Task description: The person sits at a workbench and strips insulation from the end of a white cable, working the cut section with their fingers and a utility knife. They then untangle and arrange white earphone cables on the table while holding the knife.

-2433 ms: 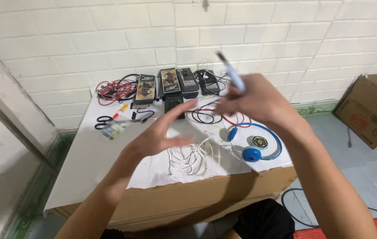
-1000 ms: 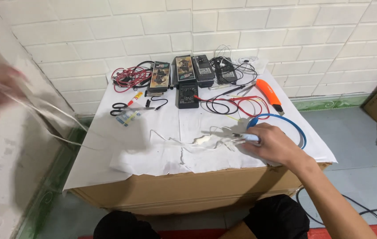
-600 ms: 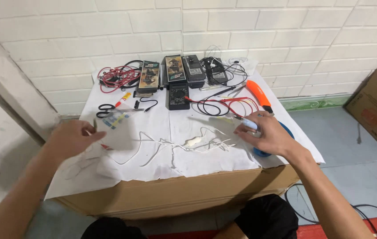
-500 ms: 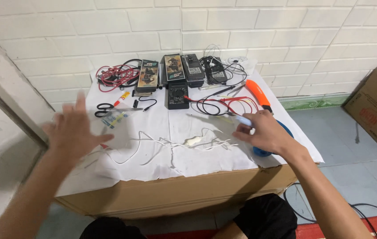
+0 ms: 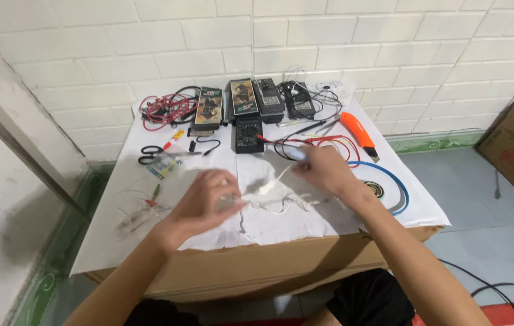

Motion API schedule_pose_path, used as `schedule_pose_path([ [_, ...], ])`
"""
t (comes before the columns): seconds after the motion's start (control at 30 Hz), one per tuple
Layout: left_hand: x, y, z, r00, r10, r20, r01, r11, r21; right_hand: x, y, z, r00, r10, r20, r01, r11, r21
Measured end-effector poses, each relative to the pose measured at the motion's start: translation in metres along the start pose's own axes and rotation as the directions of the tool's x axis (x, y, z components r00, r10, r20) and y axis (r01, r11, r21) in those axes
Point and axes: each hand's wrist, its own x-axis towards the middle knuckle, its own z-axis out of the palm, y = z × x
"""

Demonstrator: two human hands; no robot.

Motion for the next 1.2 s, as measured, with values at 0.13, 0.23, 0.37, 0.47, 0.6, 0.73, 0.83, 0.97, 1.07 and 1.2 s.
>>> schedule_pose_path([
  [0.13, -0.005, 0.001, 0.000, 0.989, -0.086, 0.119, 0.105, 0.982, -0.157, -0.016, -0.001, -0.030, 0.936, 0.259, -0.240, -0.093, 0.837, 0.539],
  [0.23, -0.001, -0.010, 0.007, 0.960, -0.251, 0.121, 0.266, 0.954, -0.140, -0.031, 0.001, -0.044, 0.918, 0.275, -0.288, 0.007, 0.712, 0.702],
  [0.37, 0.012, 0.011, -0.035, 0.908, -0.385, 0.166, 0.387, 0.922, 0.022, -0.037, 0.024, -0.051, 0.919, 0.244, -0.311, 0.255, 0.235, 0.938],
  [0.47, 0.017, 0.009, -0.040, 0.922, -0.366, 0.127, 0.337, 0.920, 0.199, -0.031, 0.054, -0.044, 0.956, 0.087, -0.281, 0.289, -0.092, 0.953],
  [0.6, 0.017, -0.014, -0.028, 0.941, -0.337, 0.038, 0.310, 0.900, 0.306, -0.047, 0.054, -0.053, 0.919, 0.089, -0.385, 0.374, 0.120, 0.920],
  [0.73, 0.004, -0.005, -0.038, 0.957, -0.256, 0.139, 0.159, 0.859, 0.487, -0.088, 0.030, -0.055, 0.916, -0.293, -0.276, 0.400, 0.734, 0.549],
  [0.83, 0.001, 0.016, -0.055, 0.845, -0.333, 0.418, 0.072, 0.846, 0.528, -0.100, 0.006, -0.043, 0.898, -0.418, -0.135, 0.439, 0.864, 0.245],
  [0.97, 0.016, 0.045, -0.103, 0.594, -0.391, 0.703, 0.287, 0.919, 0.268, -0.098, 0.004, -0.013, 0.850, -0.504, -0.150, 0.515, 0.856, 0.040],
  [1.07, 0.023, 0.018, -0.072, 0.992, -0.120, 0.024, 0.115, 0.979, 0.166, -0.103, 0.007, -0.010, 0.798, -0.556, -0.234, 0.559, 0.827, -0.057],
  [1.2, 0.057, 0.024, 0.021, 0.981, -0.132, -0.140, 0.120, 0.989, -0.087, -0.111, 0.003, -0.009, 0.778, -0.557, -0.291, 0.554, 0.827, -0.102],
])
